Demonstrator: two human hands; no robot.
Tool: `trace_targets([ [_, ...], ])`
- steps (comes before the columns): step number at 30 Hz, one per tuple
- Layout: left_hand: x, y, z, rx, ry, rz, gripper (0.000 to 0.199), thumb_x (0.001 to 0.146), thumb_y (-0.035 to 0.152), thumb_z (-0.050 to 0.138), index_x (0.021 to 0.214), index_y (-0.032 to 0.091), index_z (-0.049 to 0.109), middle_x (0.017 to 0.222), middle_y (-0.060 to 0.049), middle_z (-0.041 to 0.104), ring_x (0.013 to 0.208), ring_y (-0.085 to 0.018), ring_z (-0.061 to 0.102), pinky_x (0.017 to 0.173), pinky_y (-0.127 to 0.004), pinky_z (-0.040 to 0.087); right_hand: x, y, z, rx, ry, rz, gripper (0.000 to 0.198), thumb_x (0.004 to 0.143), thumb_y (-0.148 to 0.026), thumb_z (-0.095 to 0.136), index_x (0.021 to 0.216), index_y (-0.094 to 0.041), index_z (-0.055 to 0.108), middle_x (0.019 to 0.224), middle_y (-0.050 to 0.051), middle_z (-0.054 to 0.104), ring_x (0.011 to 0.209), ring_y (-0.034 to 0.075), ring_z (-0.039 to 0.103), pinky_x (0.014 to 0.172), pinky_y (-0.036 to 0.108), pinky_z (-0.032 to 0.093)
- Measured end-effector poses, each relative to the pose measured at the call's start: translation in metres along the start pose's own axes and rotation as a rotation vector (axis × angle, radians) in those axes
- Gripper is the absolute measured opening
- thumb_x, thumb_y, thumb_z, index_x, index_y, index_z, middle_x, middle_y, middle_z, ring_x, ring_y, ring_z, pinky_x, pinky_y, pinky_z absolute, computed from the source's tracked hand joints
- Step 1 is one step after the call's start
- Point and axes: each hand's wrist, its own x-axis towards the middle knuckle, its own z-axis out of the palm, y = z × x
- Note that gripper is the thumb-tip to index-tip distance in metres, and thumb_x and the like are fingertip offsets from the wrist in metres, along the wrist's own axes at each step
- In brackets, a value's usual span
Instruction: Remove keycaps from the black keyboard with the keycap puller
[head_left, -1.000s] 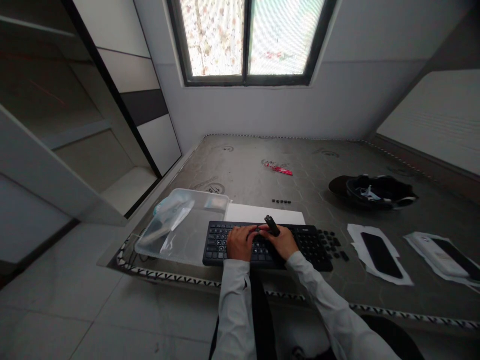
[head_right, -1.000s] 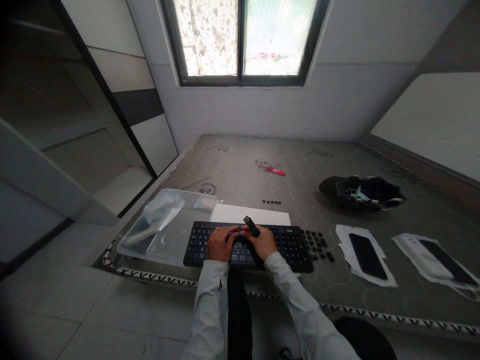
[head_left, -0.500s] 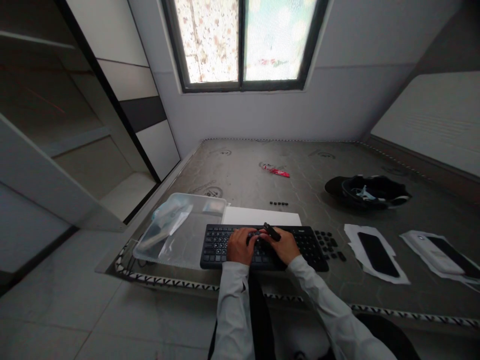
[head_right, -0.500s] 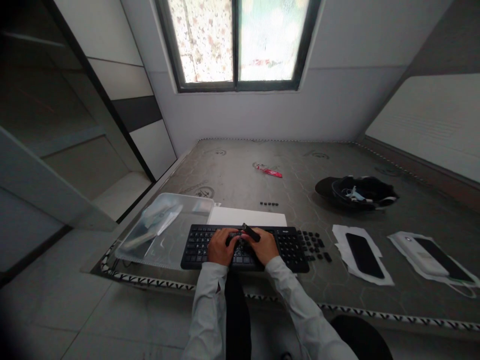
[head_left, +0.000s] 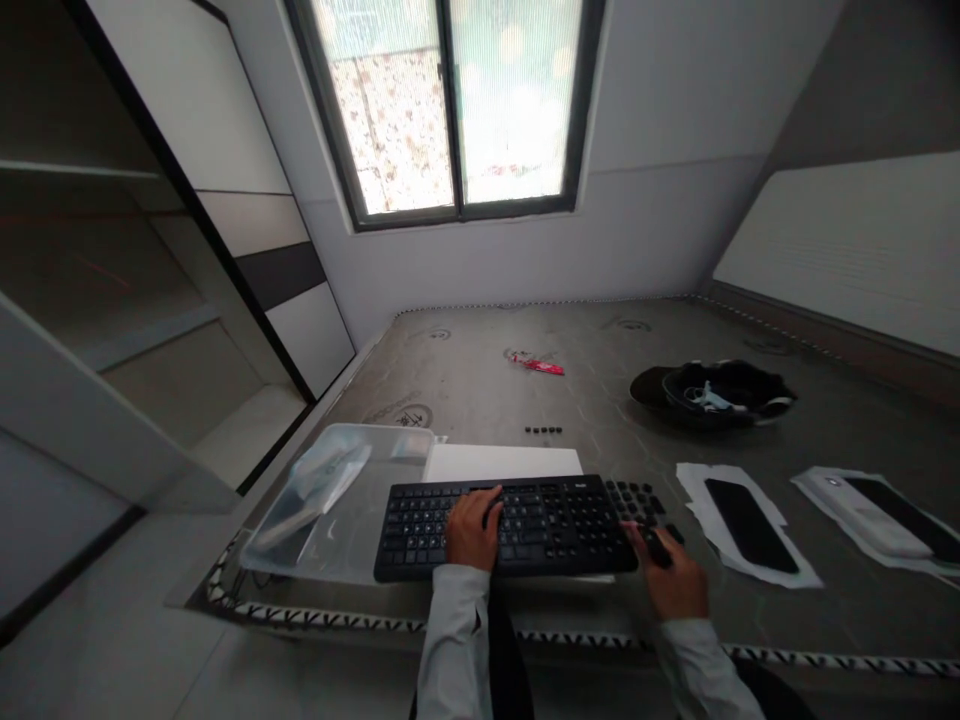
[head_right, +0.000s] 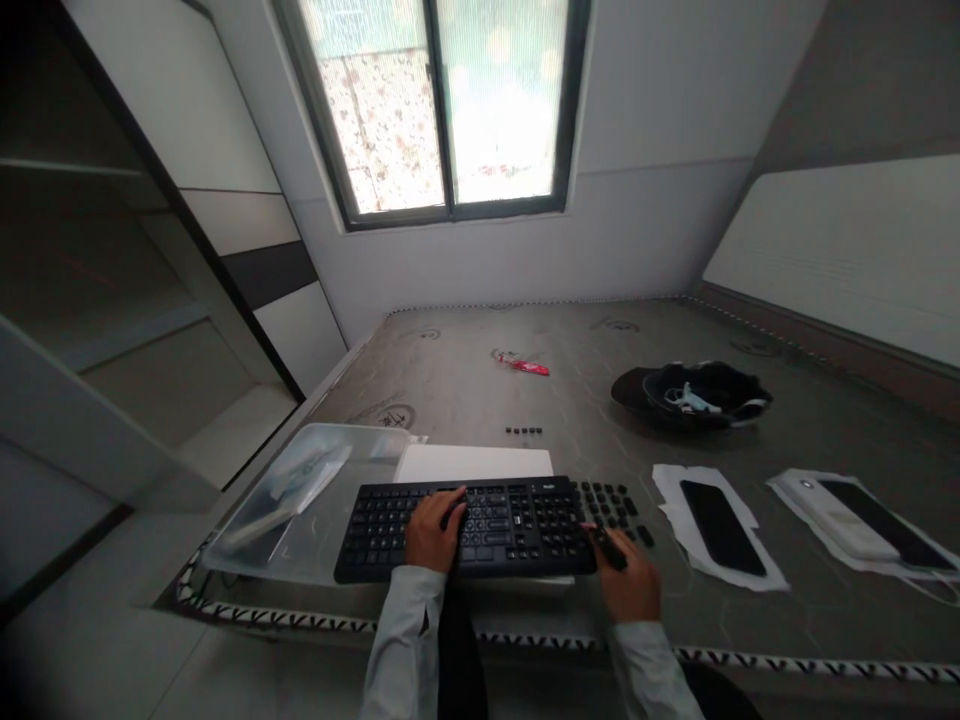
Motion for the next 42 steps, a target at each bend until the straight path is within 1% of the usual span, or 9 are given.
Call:
trace_targets([
  [4, -0.002, 0.001, 0.007, 0.007, 0.096, -0.058, 0.024, 0.09, 0.028, 0.048, 0.106, 0.023, 0.064, 0.098, -0.005, 0.069, 0.088, -0.017, 0.062, 0.083, -0.035, 0.05, 0.003, 0.021, -0.003, 0.011, 0.025, 0.061, 0.056, 0.073, -0.07, 0.047, 0.088, -0.024, 0.074, 0.085, 0.009, 0.072, 0.08, 0.03, 0.067, 0.07, 0.039, 0.053],
  [8, -0.004, 0.004, 0.008, 0.05, 0.188, -0.125, 0.021, 0.088, 0.031, 0.05, 0.101, 0.021, 0.063, 0.091, -0.004, 0.068, 0.077, -0.016, 0.062, 0.078, -0.033, 0.052, 0.006, 0.023, 0.003, 0.084, -0.011, -0.039, 0.05, 0.072, -0.067, 0.05, 0.082, -0.024, 0.074, 0.09, 0.011, 0.072, 0.084, 0.03, 0.067, 0.073, 0.04, 0.055],
  [11, -0.005, 0.007, 0.008, 0.106, 0.198, -0.102, 0.02, 0.087, 0.031, 0.05, 0.1, 0.022, 0.063, 0.088, -0.003, 0.068, 0.075, -0.016, 0.063, 0.076, -0.032, 0.052, 0.005, 0.022, 0.004, 0.141, -0.101, -0.093, 0.043, 0.072, -0.061, 0.054, 0.09, -0.028, 0.074, 0.095, 0.007, 0.072, 0.088, 0.029, 0.068, 0.077, 0.04, 0.056],
  [16, -0.012, 0.013, 0.008, 0.153, 0.197, -0.071, 0.019, 0.086, 0.028, 0.05, 0.099, 0.022, 0.062, 0.085, -0.003, 0.068, 0.073, -0.016, 0.064, 0.074, -0.031, 0.052, 0.0, 0.02, 0.001, 0.19, -0.153, 0.001, 0.046, 0.068, -0.062, 0.061, 0.098, -0.029, 0.072, 0.1, 0.005, 0.072, 0.095, 0.03, 0.067, 0.083, 0.04, 0.055],
  [21, -0.028, 0.021, 0.003, 0.181, 0.183, -0.05, 0.016, 0.084, 0.028, 0.054, 0.096, 0.023, 0.063, 0.082, -0.002, 0.068, 0.073, -0.016, 0.064, 0.071, -0.03, 0.052, -0.003, 0.018, -0.003, 0.235, -0.119, 0.133, 0.056, 0.063, -0.067, 0.058, 0.096, -0.024, 0.072, 0.093, 0.008, 0.073, 0.091, 0.031, 0.067, 0.079, 0.039, 0.054],
  [25, -0.043, 0.026, -0.009, 0.182, 0.155, 0.0, 0.017, 0.082, 0.027, 0.056, 0.097, 0.024, 0.064, 0.088, -0.001, 0.07, 0.076, -0.015, 0.065, 0.073, -0.028, 0.052, -0.006, 0.017, -0.009, 0.246, -0.132, 0.224, 0.065, 0.057, -0.071, 0.058, 0.095, -0.019, 0.072, 0.089, 0.012, 0.073, 0.089, 0.032, 0.067, 0.074, 0.038, 0.054],
  [29, -0.053, 0.033, -0.026, 0.187, 0.144, 0.017, 0.019, 0.084, 0.027, 0.054, 0.099, 0.025, 0.065, 0.093, 0.0, 0.071, 0.075, -0.014, 0.065, 0.074, -0.027, 0.053, -0.019, 0.012, -0.015, 0.247, -0.083, 0.238, 0.07, 0.059, -0.075, 0.052, 0.095, -0.018, 0.07, 0.081, 0.011, 0.072, 0.08, 0.031, 0.066, 0.069, 0.037, 0.052],
  [36, -0.067, 0.053, -0.063, 0.21, 0.126, -0.004, 0.022, 0.086, 0.032, 0.052, 0.102, 0.023, 0.064, 0.094, -0.001, 0.07, 0.074, -0.013, 0.063, 0.075, -0.027, 0.052, -0.042, -0.004, -0.021, 0.244, -0.091, 0.235, 0.064, 0.066, -0.077, 0.041, 0.085, -0.021, 0.066, 0.064, 0.004, 0.066, 0.066, 0.025, 0.064, 0.062, 0.032, 0.047],
  [42, -0.078, 0.059, -0.094, 0.262, 0.071, 0.027, 0.023, 0.087, 0.033, 0.05, 0.104, 0.026, 0.064, 0.102, -0.001, 0.069, 0.088, -0.014, 0.065, 0.083, -0.028, 0.052, -0.045, -0.004, -0.023, 0.253, -0.126, 0.29, 0.06, 0.066, -0.075, 0.04, 0.08, -0.021, 0.064, 0.061, 0.005, 0.066, 0.069, 0.026, 0.064, 0.066, 0.033, 0.047],
])
